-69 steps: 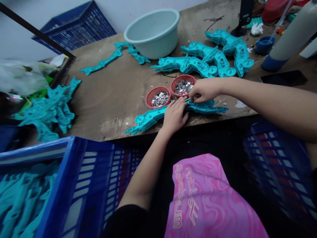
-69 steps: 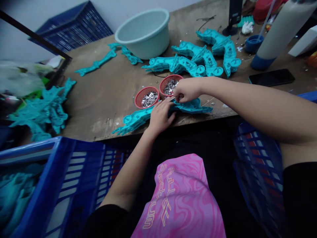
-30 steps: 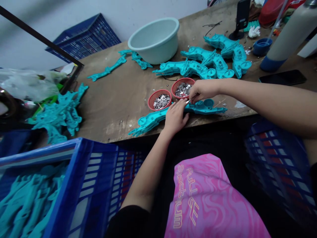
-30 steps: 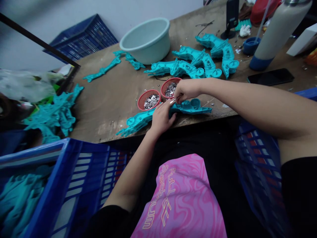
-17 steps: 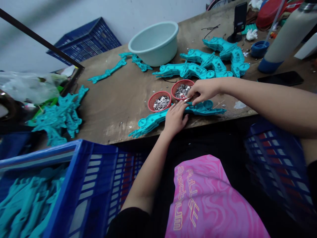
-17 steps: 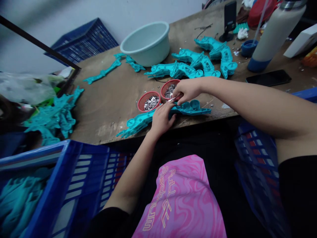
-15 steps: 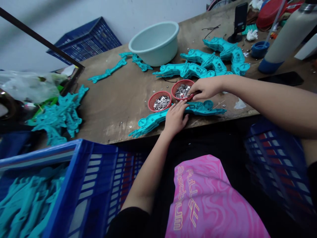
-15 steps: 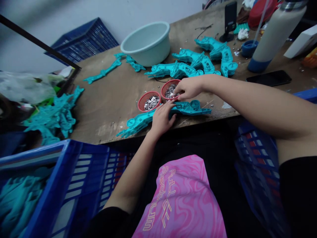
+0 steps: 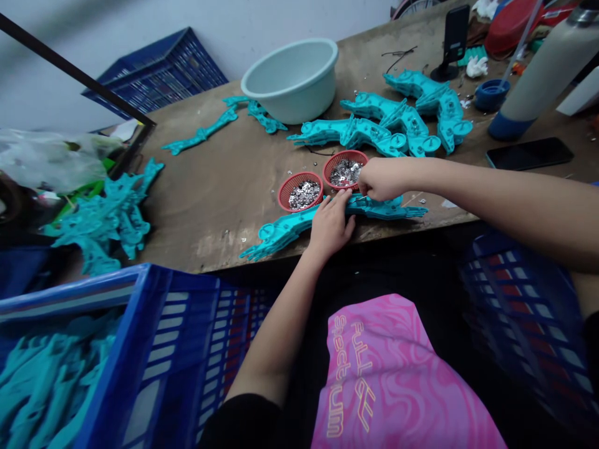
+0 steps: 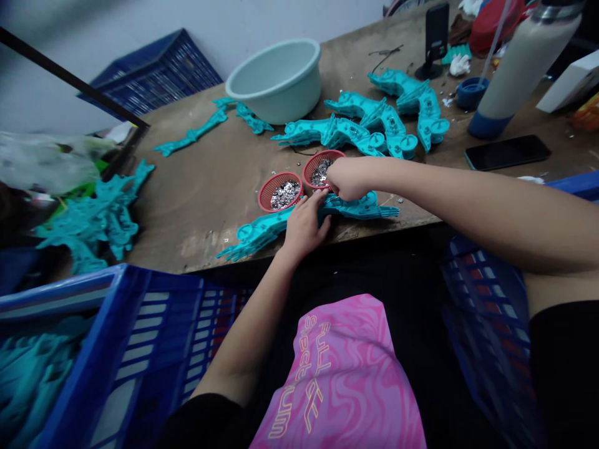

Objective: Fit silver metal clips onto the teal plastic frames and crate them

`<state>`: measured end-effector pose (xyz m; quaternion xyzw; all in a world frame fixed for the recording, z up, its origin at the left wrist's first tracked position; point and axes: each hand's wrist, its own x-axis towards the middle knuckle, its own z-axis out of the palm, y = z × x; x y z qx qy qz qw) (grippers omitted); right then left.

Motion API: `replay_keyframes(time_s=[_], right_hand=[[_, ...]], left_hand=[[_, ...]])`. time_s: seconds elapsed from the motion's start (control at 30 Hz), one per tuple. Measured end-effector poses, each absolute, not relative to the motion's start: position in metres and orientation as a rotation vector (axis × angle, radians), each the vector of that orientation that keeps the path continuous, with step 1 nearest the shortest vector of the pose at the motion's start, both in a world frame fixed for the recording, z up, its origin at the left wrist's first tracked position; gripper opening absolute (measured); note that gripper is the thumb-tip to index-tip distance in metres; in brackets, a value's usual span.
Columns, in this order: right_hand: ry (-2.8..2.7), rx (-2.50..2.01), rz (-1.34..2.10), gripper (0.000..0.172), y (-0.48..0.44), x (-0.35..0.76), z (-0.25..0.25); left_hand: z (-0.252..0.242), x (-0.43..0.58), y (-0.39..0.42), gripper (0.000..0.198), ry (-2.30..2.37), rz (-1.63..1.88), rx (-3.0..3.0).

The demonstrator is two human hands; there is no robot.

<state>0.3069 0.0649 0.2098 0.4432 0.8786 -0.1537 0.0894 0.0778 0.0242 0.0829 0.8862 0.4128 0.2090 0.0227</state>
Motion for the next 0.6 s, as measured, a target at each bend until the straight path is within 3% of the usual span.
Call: replay_keyframes(time_s=[0.43, 0.6], right_hand=[[2.546, 1.389, -0.404, 0.033, 0.0611, 0.3042, 0.2140], [2.562, 1.391, -0.348, 0.028, 0.0583, 0.3018, 0.2131]], left_hand=[[0.0856, 0.0788, 0.0205, 0.075, 1.276, 0.676, 2.699], [0.0865, 0.0788, 0.0199, 0.058, 1.251, 0.659, 2.742]])
